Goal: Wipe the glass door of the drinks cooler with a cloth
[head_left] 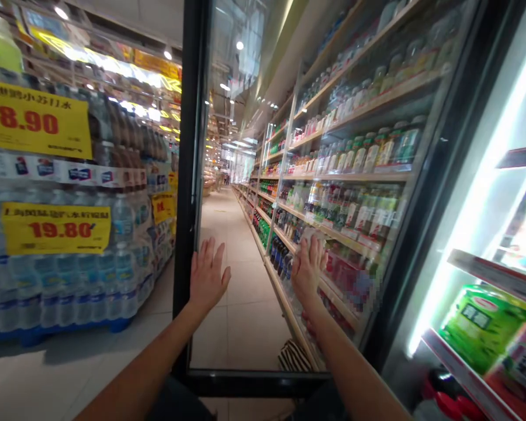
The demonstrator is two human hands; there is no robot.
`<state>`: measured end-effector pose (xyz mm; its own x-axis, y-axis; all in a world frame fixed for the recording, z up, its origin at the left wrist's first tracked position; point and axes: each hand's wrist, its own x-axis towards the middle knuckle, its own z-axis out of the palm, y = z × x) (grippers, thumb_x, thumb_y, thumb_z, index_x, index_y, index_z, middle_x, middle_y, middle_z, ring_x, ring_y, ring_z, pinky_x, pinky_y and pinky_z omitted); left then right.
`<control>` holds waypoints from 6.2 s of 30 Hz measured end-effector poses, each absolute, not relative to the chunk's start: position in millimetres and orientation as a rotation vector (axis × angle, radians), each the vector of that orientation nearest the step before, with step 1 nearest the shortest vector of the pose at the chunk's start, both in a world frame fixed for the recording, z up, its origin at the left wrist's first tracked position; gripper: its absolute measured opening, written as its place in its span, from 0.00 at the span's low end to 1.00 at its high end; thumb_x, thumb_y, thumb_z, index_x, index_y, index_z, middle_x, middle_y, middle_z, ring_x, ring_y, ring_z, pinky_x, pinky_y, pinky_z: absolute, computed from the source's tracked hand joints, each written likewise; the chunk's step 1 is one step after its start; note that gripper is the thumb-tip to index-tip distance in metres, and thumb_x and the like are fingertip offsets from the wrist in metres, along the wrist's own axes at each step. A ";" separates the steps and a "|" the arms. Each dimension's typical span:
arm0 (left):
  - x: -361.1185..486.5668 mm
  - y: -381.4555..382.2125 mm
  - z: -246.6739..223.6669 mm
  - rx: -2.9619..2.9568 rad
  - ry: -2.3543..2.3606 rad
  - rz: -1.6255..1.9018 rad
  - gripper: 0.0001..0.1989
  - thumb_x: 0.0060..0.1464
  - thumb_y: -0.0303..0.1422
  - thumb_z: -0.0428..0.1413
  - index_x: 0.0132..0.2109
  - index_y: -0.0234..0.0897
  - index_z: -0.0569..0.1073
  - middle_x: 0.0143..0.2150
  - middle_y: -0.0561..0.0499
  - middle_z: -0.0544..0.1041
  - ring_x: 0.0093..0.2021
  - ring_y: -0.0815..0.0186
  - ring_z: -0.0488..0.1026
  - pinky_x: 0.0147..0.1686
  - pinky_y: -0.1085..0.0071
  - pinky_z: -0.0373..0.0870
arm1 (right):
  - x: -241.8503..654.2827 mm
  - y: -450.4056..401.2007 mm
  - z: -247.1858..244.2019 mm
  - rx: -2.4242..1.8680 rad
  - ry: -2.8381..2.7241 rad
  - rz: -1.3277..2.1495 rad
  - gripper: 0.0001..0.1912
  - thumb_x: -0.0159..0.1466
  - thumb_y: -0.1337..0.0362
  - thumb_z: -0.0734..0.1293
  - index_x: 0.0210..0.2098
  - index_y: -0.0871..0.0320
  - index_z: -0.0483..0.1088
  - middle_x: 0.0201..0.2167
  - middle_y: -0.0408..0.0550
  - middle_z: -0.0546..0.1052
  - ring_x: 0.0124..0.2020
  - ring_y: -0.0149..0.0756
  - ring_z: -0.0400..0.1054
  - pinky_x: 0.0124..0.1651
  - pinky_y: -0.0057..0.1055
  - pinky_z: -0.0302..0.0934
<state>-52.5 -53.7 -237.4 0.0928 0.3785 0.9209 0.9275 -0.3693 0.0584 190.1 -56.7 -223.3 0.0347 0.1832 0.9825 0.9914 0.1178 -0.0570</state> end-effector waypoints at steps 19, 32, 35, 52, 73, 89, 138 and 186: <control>-61.9 -56.4 -239.5 -1.834 -1.234 -1.201 0.31 0.55 0.31 0.46 0.64 0.32 0.48 0.65 0.38 0.51 0.66 0.56 0.45 0.60 0.53 0.49 | 145.2 -56.0 -231.6 -1.017 -1.831 -1.143 0.23 0.61 0.70 0.57 0.56 0.54 0.61 0.59 0.50 0.63 0.65 0.40 0.42 0.64 0.47 0.31; -31.6 -57.9 -227.8 -1.875 -1.139 -1.147 0.26 0.54 0.30 0.47 0.60 0.31 0.57 0.65 0.38 0.52 0.67 0.55 0.41 0.61 0.52 0.46 | 167.0 -50.5 -204.7 -1.061 -1.716 -1.174 0.24 0.60 0.71 0.58 0.56 0.55 0.61 0.59 0.52 0.63 0.65 0.39 0.43 0.64 0.47 0.34; -15.8 -58.1 -216.9 -1.910 -1.155 -1.150 0.26 0.55 0.31 0.47 0.60 0.31 0.58 0.65 0.39 0.51 0.67 0.55 0.42 0.61 0.52 0.46 | 186.6 -53.7 -217.9 -1.033 -1.800 -1.166 0.26 0.60 0.71 0.58 0.57 0.52 0.59 0.59 0.50 0.63 0.65 0.38 0.45 0.64 0.48 0.33; -10.4 -46.9 -218.6 -1.855 -1.115 -1.148 0.27 0.57 0.35 0.47 0.62 0.33 0.55 0.65 0.39 0.51 0.66 0.53 0.42 0.60 0.50 0.47 | 257.3 -56.5 -209.3 -1.282 -1.338 -1.034 0.24 0.64 0.65 0.54 0.59 0.56 0.57 0.60 0.56 0.60 0.64 0.43 0.46 0.61 0.51 0.41; -4.0 -43.6 -221.5 -1.771 -1.116 -1.156 0.26 0.57 0.36 0.45 0.60 0.29 0.57 0.64 0.35 0.53 0.66 0.51 0.43 0.59 0.48 0.47 | 264.2 -55.2 -215.9 -1.283 -1.410 -1.053 0.25 0.64 0.65 0.53 0.60 0.59 0.55 0.61 0.58 0.58 0.65 0.42 0.42 0.62 0.49 0.43; -1.6 -43.9 -223.8 -1.765 -1.130 -1.145 0.27 0.57 0.36 0.45 0.61 0.28 0.55 0.65 0.34 0.52 0.66 0.50 0.41 0.59 0.47 0.46 | 278.2 -56.9 -204.9 -1.272 -1.347 -1.050 0.25 0.63 0.65 0.54 0.59 0.60 0.57 0.60 0.59 0.59 0.65 0.43 0.43 0.61 0.49 0.44; -20.1 -45.4 -216.2 -1.825 -1.066 -1.121 0.23 0.56 0.35 0.47 0.59 0.34 0.61 0.63 0.39 0.59 0.65 0.55 0.50 0.61 0.51 0.45 | 201.6 -49.6 -206.8 -1.022 -1.800 -1.241 0.24 0.61 0.69 0.58 0.56 0.51 0.61 0.59 0.48 0.64 0.64 0.39 0.46 0.64 0.46 0.35; -10.0 -48.8 -221.8 -1.827 -1.126 -1.107 0.25 0.57 0.35 0.45 0.60 0.31 0.58 0.64 0.37 0.54 0.65 0.51 0.46 0.59 0.47 0.46 | 207.8 -50.3 -210.7 -1.039 -1.739 -1.206 0.24 0.61 0.71 0.57 0.56 0.53 0.61 0.59 0.49 0.63 0.65 0.38 0.42 0.64 0.45 0.38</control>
